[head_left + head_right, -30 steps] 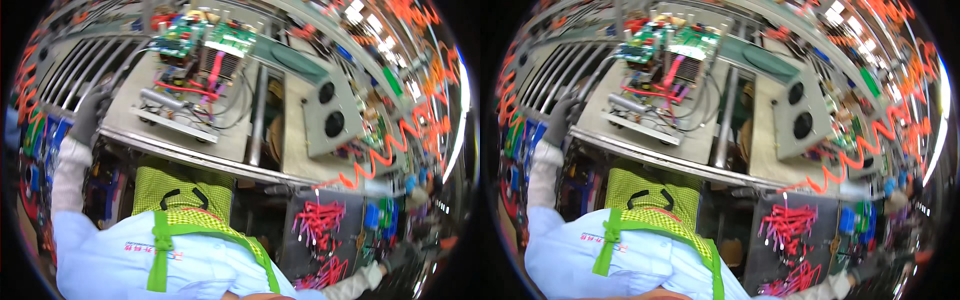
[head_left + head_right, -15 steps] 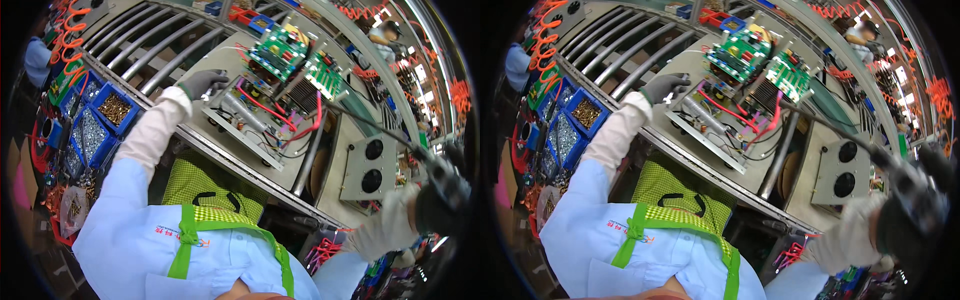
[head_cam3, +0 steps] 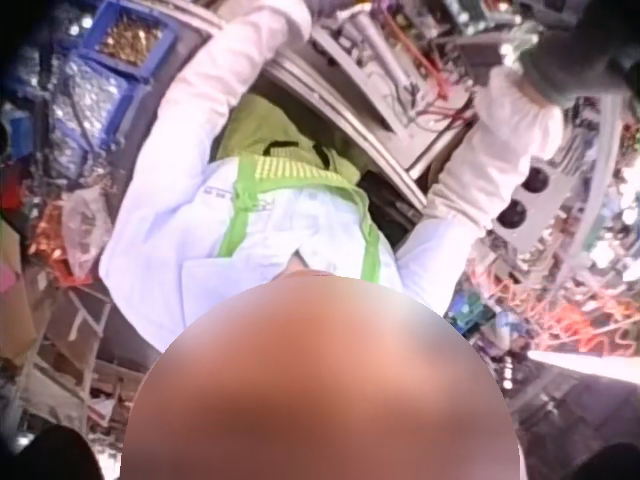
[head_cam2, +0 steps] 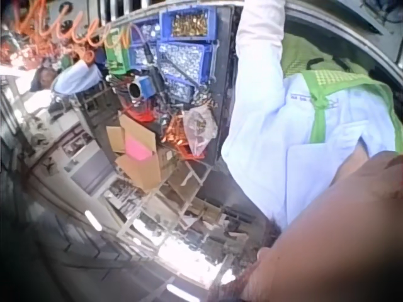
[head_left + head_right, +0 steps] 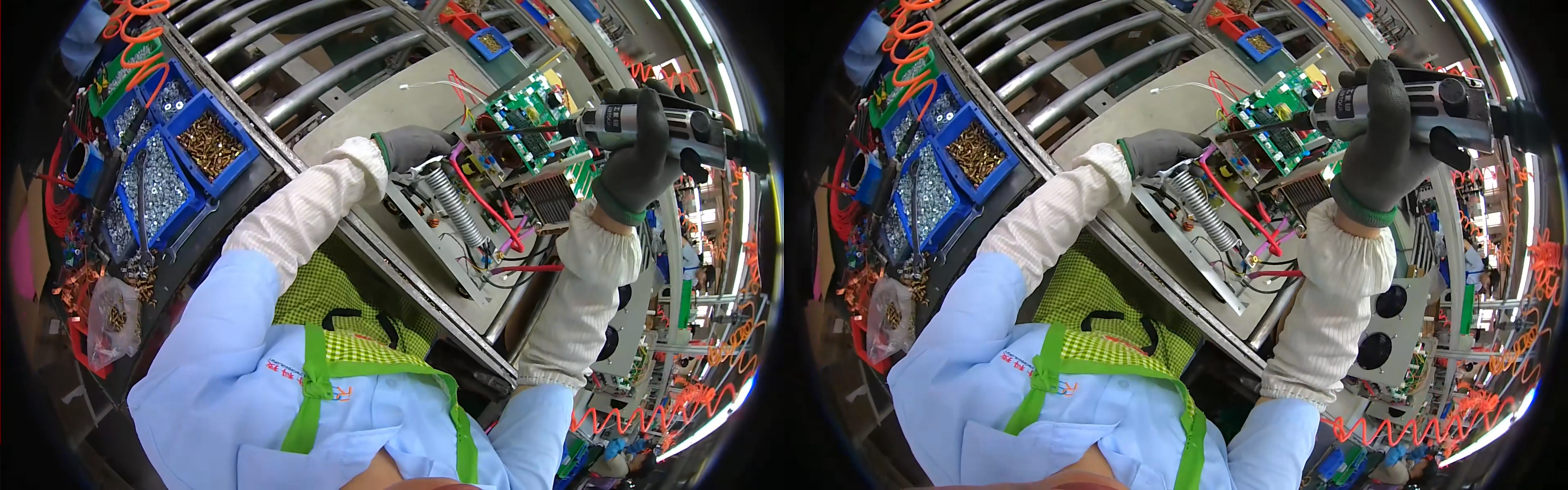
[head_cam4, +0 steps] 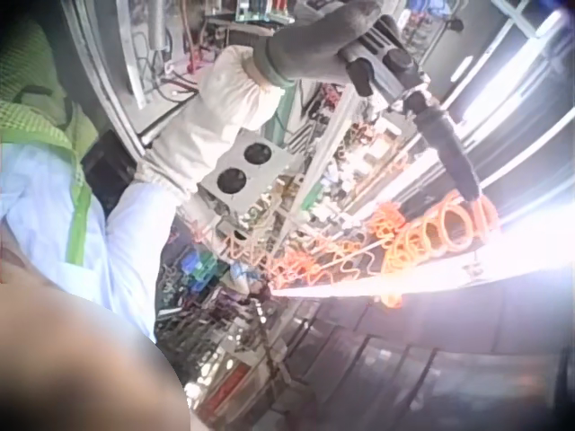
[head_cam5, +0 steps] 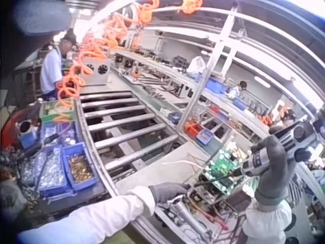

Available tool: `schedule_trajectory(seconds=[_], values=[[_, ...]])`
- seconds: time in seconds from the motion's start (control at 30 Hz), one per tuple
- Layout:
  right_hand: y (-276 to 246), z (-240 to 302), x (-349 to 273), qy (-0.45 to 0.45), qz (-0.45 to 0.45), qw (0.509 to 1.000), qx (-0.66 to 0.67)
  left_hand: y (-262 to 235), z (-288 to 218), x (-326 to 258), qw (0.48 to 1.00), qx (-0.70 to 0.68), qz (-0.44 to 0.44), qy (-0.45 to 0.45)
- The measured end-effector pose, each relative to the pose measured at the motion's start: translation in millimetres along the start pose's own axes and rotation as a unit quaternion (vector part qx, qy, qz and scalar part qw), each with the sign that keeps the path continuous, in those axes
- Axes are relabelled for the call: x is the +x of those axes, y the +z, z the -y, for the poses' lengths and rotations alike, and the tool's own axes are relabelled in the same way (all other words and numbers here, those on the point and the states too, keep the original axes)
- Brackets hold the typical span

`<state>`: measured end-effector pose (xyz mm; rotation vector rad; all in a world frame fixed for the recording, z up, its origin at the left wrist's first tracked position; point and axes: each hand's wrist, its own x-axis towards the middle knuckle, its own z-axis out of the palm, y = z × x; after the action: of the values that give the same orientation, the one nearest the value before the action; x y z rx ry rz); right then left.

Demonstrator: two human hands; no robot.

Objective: The person assembles an electronic device on a workbench, using a wrench to tighten components and a power drill to secure parts. They handle various wires and small hardware items from nearby bins, connecting them to a circuit board and a metal chassis.

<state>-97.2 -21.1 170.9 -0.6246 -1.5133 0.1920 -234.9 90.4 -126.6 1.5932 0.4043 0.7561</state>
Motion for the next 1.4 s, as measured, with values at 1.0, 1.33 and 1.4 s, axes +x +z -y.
schedule_trajectory(seconds=[1.0,1.33,1.4], values=[[17,-48,15,0.085,0.033,0.996,-0.017,11,0,-2,0.980,0.097,-0.104,0.137],[8,-47,8,0.117,0.043,0.991,-0.047,16,11,4,0.913,0.310,-0.120,0.235],[4,-52,7,0.109,0.032,0.992,-0.054,17,11,4,0.938,0.267,-0.102,0.198]])
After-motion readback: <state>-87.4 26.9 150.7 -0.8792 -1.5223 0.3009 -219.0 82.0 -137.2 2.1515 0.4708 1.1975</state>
